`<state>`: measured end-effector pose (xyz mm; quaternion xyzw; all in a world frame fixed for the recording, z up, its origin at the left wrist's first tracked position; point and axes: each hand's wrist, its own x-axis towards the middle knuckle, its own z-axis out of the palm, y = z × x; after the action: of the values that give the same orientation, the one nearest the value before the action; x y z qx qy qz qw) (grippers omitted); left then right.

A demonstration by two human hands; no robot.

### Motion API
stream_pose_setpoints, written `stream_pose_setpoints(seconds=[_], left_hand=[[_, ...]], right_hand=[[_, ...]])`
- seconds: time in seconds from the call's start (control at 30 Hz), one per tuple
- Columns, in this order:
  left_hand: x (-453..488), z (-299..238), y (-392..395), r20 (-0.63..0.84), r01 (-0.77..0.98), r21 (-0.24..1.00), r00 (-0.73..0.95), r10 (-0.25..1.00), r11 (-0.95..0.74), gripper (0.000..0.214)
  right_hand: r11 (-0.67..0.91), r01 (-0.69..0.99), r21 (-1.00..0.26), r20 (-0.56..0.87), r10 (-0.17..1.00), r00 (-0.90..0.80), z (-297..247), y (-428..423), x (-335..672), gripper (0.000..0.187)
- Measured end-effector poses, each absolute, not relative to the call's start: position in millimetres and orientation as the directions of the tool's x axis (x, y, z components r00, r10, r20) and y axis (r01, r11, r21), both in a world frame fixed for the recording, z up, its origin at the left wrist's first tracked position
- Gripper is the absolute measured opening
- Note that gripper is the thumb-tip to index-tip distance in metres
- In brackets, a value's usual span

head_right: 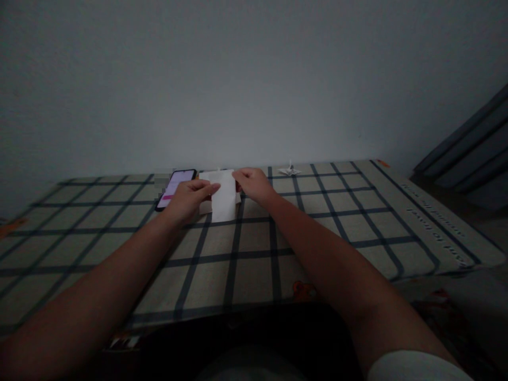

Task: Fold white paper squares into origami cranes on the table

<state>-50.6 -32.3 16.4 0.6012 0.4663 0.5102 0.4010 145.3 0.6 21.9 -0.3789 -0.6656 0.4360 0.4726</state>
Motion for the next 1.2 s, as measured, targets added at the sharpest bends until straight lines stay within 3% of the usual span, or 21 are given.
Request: stream_pose_setpoints(seconds=[0.27, 0.43, 0.57, 0.7, 0.93, 1.1, 1.2], left_hand=[[-46.9, 22.5, -33.0, 0.232, 0.047, 0.972, -0.110, 0.966, -0.228, 0.029], [-47.1, 21.4, -33.2, 0.168, 0.020, 0.986, 0.001, 0.986, -0.168, 0.035], [-49.1, 21.7, -35.3, 0.174, 0.182, 0.965, 0.105, 0.979, -0.191, 0.035], [-51.1, 23.0, -35.9, 0.238, 0.283, 0.924, 0.106, 0.965, -0.259, 0.036], [-55.9, 16.2, -29.9, 0.288, 0.287, 0.914, 0.040, 0.957, -0.287, 0.030], [-55.0, 11.1, -27.7, 0.193, 0.164, 0.965, 0.086, 0.977, -0.205, 0.028], [-55.2, 11.5, -28.3, 0.195, 0.198, 0.957, 0.104, 0.975, -0.212, 0.030]], right_hand=[[0.315, 0.068, -0.947, 0.254, 0.860, -0.443, 25.1, -4.5, 147.4, 0.023], [0.356, 0.124, -0.926, 0.295, 0.889, -0.351, 31.9, -8.0, 148.8, 0.020], [0.348, 0.138, -0.927, 0.300, 0.912, -0.281, 35.6, -8.6, 150.4, 0.019], [0.332, 0.085, -0.940, 0.297, 0.914, -0.277, 31.2, -4.9, 149.8, 0.021], [0.255, 0.054, -0.965, 0.222, 0.914, -0.341, 26.8, -3.3, 147.4, 0.020], [0.300, 0.061, -0.952, 0.257, 0.893, -0.370, 27.4, -4.9, 149.0, 0.021], [0.280, 0.028, -0.960, 0.250, 0.893, -0.373, 27.2, -5.1, 149.0, 0.019]])
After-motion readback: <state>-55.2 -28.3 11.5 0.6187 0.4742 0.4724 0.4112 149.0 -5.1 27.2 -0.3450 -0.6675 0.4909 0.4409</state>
